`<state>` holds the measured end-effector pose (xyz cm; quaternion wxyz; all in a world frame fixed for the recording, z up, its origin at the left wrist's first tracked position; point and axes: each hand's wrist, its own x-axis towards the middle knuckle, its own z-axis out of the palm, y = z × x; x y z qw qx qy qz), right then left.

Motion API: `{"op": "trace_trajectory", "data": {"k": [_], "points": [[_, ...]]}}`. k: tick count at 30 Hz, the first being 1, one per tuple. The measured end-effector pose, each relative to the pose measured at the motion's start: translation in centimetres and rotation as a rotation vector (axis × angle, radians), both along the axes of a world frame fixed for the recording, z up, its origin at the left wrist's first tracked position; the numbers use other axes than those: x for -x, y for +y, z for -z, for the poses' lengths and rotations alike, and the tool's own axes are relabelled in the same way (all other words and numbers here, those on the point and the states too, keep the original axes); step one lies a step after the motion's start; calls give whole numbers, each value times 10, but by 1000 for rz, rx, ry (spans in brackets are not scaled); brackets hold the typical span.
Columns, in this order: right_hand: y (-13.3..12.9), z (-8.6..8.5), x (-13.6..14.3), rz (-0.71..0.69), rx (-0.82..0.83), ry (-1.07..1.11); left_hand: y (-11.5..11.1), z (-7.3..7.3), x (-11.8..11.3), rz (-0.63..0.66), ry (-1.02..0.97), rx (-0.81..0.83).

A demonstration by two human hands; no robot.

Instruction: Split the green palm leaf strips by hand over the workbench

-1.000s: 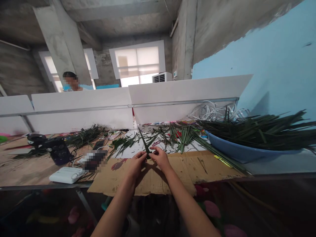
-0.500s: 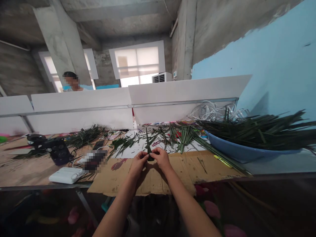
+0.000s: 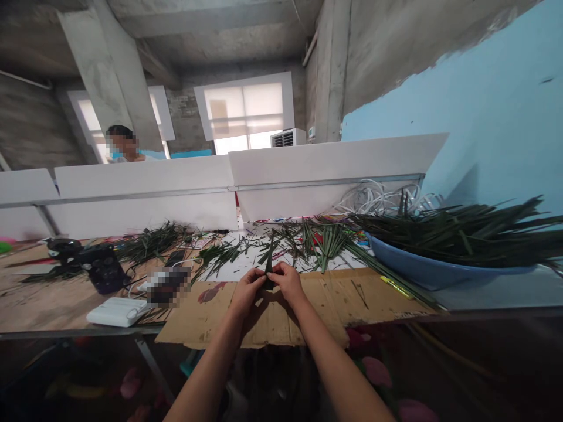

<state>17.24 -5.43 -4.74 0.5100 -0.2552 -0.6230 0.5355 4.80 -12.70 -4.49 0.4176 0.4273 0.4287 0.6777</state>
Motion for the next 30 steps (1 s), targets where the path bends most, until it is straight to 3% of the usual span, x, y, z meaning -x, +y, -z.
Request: {"op": "trace_trajectory", "data": {"k": [7, 15, 30], "points": [[-3, -3, 0, -15, -26, 8, -4, -4, -1, -14, 16, -26], [-4, -4, -2, -2, -15, -5, -5, -5, -4, 55, 78, -47], [-1, -4, -3, -29, 16, 76, 4, 9, 0, 105, 94, -34]]}}
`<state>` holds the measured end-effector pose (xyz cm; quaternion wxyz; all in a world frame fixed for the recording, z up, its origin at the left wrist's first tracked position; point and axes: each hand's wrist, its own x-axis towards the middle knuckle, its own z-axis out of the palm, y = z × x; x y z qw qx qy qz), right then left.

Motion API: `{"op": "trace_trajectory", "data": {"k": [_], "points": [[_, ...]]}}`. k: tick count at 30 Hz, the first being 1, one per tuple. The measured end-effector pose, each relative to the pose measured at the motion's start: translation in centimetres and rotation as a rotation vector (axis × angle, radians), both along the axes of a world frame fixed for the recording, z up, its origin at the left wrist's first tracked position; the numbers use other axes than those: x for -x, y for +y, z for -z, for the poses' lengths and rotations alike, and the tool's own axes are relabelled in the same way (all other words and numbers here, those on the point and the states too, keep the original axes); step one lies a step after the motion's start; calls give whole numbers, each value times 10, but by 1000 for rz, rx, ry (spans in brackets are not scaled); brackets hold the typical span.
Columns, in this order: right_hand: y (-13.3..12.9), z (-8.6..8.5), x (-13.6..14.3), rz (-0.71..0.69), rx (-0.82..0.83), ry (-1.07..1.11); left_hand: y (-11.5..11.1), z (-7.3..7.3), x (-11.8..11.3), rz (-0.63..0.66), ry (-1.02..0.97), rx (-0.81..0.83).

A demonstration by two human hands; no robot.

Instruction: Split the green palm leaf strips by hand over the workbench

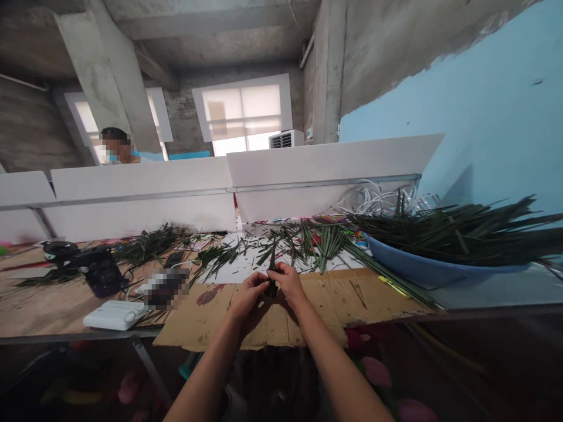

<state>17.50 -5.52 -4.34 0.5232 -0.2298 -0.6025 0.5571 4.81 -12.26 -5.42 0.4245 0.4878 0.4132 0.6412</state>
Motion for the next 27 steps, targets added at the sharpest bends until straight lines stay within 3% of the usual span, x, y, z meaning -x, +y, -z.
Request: {"op": "trace_trajectory", "data": {"k": [27], "points": [[-4, -4, 0, 42, 52, 94, -5, -8, -1, -3, 5, 52]]}}
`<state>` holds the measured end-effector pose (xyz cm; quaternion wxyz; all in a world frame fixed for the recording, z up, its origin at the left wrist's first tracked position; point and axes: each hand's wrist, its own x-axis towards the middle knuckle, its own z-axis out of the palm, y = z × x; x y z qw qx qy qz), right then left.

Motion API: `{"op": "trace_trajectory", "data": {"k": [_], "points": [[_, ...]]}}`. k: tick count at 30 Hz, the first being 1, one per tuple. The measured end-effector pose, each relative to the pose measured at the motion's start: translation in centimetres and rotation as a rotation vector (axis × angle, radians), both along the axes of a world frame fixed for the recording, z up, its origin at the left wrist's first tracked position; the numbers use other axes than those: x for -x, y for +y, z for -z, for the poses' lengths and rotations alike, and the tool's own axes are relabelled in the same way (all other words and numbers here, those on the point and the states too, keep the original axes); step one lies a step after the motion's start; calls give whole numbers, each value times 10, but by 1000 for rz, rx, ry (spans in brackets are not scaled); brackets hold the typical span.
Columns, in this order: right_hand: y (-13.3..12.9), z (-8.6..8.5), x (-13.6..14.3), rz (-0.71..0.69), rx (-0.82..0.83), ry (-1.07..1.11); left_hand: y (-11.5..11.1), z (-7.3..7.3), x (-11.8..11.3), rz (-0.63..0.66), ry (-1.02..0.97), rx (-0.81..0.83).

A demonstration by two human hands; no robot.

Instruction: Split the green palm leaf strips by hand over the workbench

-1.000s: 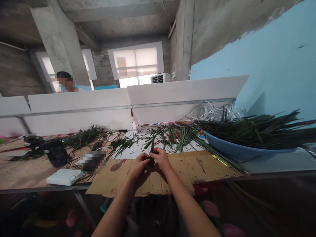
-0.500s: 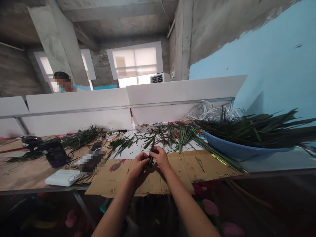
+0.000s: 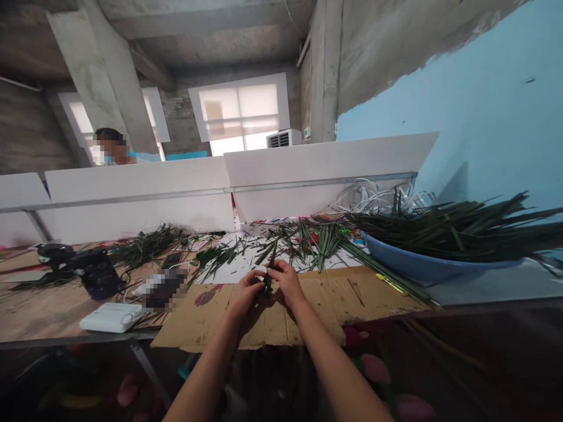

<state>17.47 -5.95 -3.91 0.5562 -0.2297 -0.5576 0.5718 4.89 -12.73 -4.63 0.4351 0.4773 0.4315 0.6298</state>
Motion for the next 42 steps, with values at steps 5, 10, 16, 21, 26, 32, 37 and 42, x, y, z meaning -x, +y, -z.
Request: {"op": "trace_trajectory", "data": {"k": [5, 10, 16, 21, 26, 32, 37, 42], "points": [[1, 0, -1, 11, 53, -28, -1, -1, -1, -19, -3, -7], [1, 0, -1, -4, 66, -42, 0, 1, 0, -34, 6, -16], [0, -2, 0, -30, 57, -17, 2, 4, 1, -3, 12, -14], [-1, -3, 0, -41, 42, -3, 1, 1, 0, 6, 16, -21], [-2, -2, 0, 3, 36, 17, -2, -3, -2, 4, 15, -17], [2, 0, 0, 96, 29, 31, -2, -4, -2, -7, 14, -13], [6, 3, 0, 179, 52, 19, 3, 2, -1, -8, 15, -9], [7, 2, -2, 194, 78, 3, 7, 6, 1, 19, 20, 8]]}}
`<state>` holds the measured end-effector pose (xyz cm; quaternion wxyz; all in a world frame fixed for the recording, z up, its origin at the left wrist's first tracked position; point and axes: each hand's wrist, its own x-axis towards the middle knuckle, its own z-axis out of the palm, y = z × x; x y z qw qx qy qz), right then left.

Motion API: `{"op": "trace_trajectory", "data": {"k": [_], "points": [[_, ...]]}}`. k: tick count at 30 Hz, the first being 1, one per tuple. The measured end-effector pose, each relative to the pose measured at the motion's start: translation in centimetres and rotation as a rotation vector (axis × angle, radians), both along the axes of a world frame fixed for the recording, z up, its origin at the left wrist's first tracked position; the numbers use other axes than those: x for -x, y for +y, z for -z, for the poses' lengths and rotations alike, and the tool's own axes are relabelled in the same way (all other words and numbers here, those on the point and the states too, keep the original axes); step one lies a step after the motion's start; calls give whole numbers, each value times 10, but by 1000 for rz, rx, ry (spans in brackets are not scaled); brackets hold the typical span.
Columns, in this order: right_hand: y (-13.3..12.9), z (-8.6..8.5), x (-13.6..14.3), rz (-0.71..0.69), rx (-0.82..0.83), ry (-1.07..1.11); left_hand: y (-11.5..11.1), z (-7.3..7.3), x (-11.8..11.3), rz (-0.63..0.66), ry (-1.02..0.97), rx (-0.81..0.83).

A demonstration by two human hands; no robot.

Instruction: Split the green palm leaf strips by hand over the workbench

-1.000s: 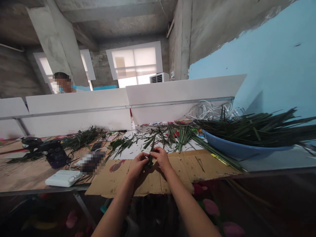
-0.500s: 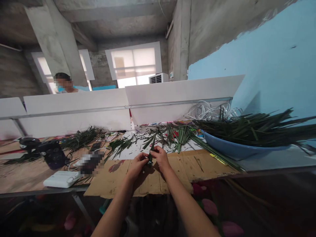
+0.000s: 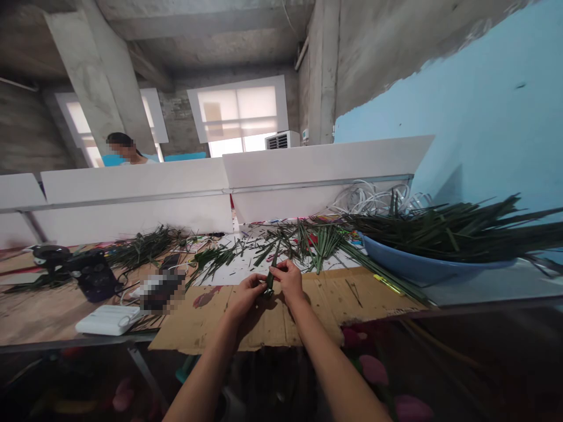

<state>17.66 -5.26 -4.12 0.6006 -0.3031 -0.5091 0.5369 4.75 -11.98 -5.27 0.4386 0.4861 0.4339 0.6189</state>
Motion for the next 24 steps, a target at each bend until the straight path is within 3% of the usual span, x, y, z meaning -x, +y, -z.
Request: {"op": "trace_trajectory", "data": {"k": [4, 11, 16, 24], "points": [[-2, -2, 0, -71, 21, -20, 1, 0, 1, 2, -2, 12], [-7, 0, 4, -235, -1, -78, -1, 0, 5, -120, -66, -33], [-4, 3, 5, -234, -9, -107, -3, -2, 3, -112, -66, -41], [1, 7, 6, -105, -98, -171, -1, -1, 2, -129, -41, -31]]}}
